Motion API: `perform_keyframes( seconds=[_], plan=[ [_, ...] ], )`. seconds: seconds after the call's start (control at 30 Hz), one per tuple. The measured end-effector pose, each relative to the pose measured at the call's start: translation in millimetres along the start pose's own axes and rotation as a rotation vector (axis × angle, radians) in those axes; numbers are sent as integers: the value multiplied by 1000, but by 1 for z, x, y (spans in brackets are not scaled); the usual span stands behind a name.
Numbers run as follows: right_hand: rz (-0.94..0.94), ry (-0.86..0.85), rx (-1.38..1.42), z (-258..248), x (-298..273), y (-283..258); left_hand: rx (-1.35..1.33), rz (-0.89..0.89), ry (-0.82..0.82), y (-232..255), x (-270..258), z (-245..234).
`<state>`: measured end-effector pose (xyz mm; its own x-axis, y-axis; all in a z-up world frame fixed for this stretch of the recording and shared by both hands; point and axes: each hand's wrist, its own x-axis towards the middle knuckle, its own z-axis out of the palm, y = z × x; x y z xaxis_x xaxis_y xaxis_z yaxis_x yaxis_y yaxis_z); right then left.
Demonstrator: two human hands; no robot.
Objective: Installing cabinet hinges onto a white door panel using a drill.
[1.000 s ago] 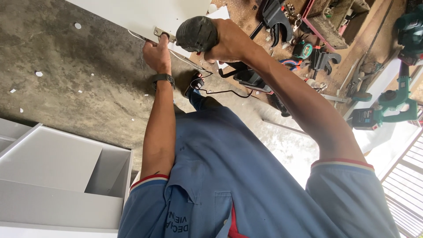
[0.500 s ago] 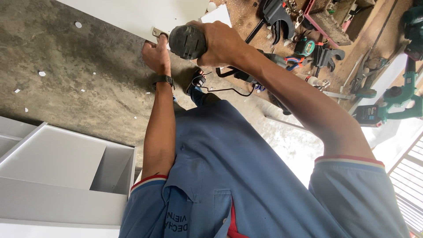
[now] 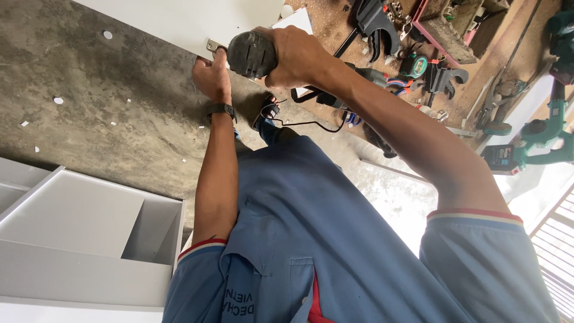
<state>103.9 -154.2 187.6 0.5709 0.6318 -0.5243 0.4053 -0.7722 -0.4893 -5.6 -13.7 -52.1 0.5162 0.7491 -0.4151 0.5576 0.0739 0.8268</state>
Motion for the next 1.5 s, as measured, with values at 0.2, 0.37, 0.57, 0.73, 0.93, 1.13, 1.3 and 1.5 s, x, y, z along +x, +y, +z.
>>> perform_keyframes(
  seconds=[0.2, 0.37, 0.57, 0.73, 0.93, 1.13, 1.3, 1.5],
  plan=[
    [47, -36, 18, 1, 3, 2, -65, 18, -6, 4, -2, 0],
    [38, -18, -26, -5, 3, -7, 45, 17, 17, -9, 5, 4],
    [96, -96, 82, -24, 3, -16, 127, 59, 2, -57, 33, 14],
    [-5, -36, 83, -47, -33, -17, -161, -172, -133, -26, 19, -2],
    [-285, 453, 448, -60, -160, 44, 7, -46, -30, 43, -19, -23],
    [6, 882, 1117, 14, -272, 157, -37, 387, -71, 126, -68, 59],
    [14, 1132, 1380, 29, -321, 196, 110, 808, -622, 227, -75, 225],
    [1, 1200, 1443, 67, -346, 237, 804, 1137, -649, 246, -26, 351]
  ],
)
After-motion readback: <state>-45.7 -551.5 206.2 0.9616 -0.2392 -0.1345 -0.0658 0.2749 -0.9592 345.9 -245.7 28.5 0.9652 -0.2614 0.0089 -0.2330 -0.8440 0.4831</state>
